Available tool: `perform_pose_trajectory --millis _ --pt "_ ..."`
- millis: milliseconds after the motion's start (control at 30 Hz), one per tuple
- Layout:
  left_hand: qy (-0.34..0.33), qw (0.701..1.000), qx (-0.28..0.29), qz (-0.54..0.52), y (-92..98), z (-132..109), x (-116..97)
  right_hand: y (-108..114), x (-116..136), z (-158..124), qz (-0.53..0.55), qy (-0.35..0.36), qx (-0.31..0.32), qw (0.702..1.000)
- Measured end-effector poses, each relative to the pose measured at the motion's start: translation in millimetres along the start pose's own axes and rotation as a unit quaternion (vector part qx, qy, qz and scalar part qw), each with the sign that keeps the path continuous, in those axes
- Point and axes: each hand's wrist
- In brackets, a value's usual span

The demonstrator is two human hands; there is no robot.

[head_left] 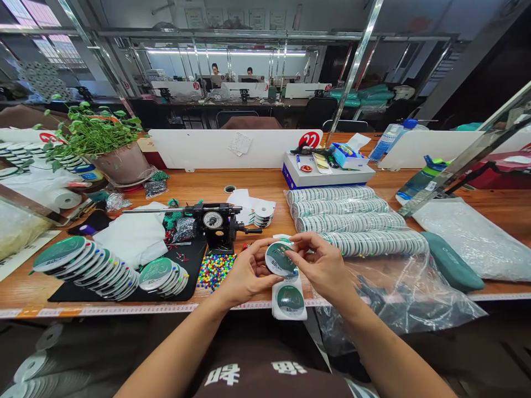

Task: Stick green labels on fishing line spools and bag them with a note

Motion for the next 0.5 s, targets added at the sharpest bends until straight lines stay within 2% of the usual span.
perform_pose_trajectory --millis 400,500 --pt "0.006 1.0 0.001 0.01 -0.5 -5.6 -5.9 -3.5 -0.3 -3.6 -0.051 0.047 0.015 0.997" --pt "0.0 1.0 -0.022 0.01 -1.9 -6.4 -6.4 -3.1 -0.3 -4.5 -0.099 0.093 0.026 0.99"
Point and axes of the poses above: each hand's wrist, its own z-axis towards the middle knuckle, its own y-axis out of the back of the hand, x = y × z, and after that the axes turned 7 degrees about y, right-handed
